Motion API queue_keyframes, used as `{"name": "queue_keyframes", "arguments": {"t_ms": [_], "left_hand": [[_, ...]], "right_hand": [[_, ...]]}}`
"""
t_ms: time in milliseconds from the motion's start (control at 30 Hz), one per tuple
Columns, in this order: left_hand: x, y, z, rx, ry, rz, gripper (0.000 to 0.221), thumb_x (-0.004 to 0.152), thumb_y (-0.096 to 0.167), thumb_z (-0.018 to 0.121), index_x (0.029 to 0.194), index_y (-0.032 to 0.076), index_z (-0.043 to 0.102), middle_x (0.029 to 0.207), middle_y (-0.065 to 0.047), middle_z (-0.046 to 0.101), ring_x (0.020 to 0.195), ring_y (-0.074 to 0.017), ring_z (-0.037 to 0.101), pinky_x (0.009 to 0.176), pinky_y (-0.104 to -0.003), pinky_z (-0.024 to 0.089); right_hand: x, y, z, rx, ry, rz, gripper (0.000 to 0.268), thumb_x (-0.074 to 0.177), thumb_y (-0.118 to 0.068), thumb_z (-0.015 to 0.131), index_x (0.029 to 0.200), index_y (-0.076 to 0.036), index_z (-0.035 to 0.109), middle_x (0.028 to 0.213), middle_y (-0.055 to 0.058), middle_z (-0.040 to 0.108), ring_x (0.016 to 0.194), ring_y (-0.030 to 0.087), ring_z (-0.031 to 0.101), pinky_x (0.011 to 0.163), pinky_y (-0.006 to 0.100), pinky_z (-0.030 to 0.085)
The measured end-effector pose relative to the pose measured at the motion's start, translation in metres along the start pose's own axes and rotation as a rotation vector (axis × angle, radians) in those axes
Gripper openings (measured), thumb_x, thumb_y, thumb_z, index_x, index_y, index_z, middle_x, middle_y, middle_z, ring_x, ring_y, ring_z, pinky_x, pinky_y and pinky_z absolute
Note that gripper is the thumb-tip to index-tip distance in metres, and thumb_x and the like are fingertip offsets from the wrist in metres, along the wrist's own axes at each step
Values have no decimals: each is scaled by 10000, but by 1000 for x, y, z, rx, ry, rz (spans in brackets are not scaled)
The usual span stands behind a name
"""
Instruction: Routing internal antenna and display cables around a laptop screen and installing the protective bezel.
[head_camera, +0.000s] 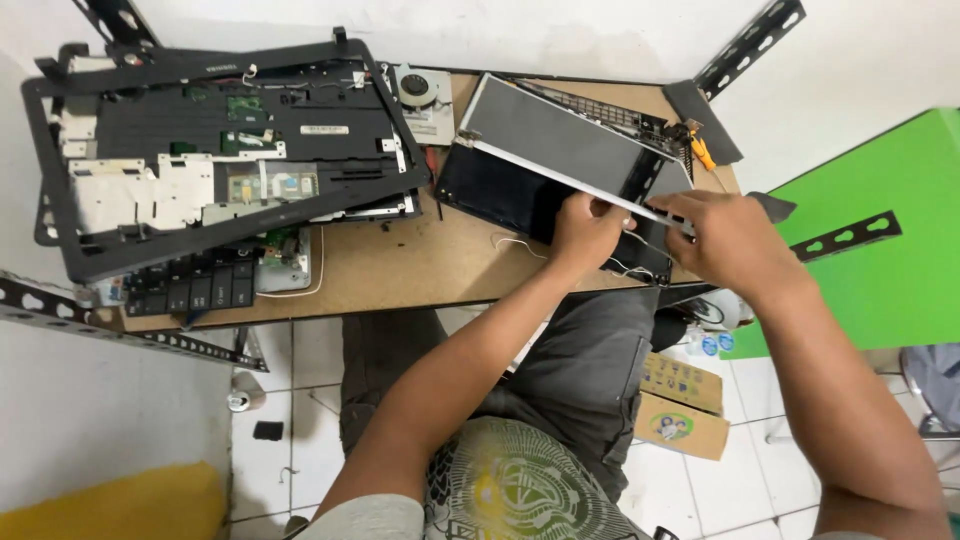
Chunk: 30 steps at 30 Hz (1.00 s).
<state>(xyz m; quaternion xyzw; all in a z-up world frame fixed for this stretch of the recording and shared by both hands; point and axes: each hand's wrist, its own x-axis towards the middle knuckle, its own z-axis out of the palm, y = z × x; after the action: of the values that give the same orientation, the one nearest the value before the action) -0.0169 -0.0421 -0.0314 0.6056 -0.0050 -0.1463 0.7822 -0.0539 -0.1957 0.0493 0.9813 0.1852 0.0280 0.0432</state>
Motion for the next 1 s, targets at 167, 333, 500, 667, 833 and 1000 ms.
{"name": "queue_keyframes", "arguments": {"t_ms": [167,333,500,667,833,1000], "left_hand": [[4,15,-1,-42,5,-6,122,807,119,629,870,23,670,748,-111,720,721,-167,703,701,-263,523],[2,24,-1,-45,2,61,159,784,125,681,872,-6,699,715,-128,714,677,-164,699,684,-236,509],[3,29,4,-153,59,39,127,754,90,677,795,-27,706,673,-68,645,657,-186,680,640,-240,530],[5,34,12,-74,103,65,133,730,132,667,735,4,700,662,-57,673,636,-122,631,610,-229,464],[-1,47,18,-51,123,49,154,709,158,640,687,11,683,641,-59,670,608,-108,587,610,-236,453],[4,37,21,-88,156,68,122,714,122,650,719,6,687,632,-51,641,644,-143,665,617,-230,479]], "right_hand": [[10,-4,-47,197,-82,78,338,829,-84,636,1157,-150,685,787,66,712,385,136,463,461,285,442],[19,26,-58,348,-85,171,366,800,-94,655,1151,-181,715,808,34,737,653,61,519,648,256,384],[25,32,-62,369,-88,143,321,819,-94,653,1131,-136,716,920,117,719,777,177,649,643,356,426],[22,31,-62,357,-96,166,344,814,-84,622,1129,-176,724,879,95,717,676,170,586,607,341,411],[20,33,-61,340,-100,162,361,812,-84,600,1125,-207,730,758,74,703,577,158,463,575,331,377],[18,34,-60,378,-77,135,348,802,-61,602,1112,-162,723,915,52,721,720,150,594,658,324,420]]}}
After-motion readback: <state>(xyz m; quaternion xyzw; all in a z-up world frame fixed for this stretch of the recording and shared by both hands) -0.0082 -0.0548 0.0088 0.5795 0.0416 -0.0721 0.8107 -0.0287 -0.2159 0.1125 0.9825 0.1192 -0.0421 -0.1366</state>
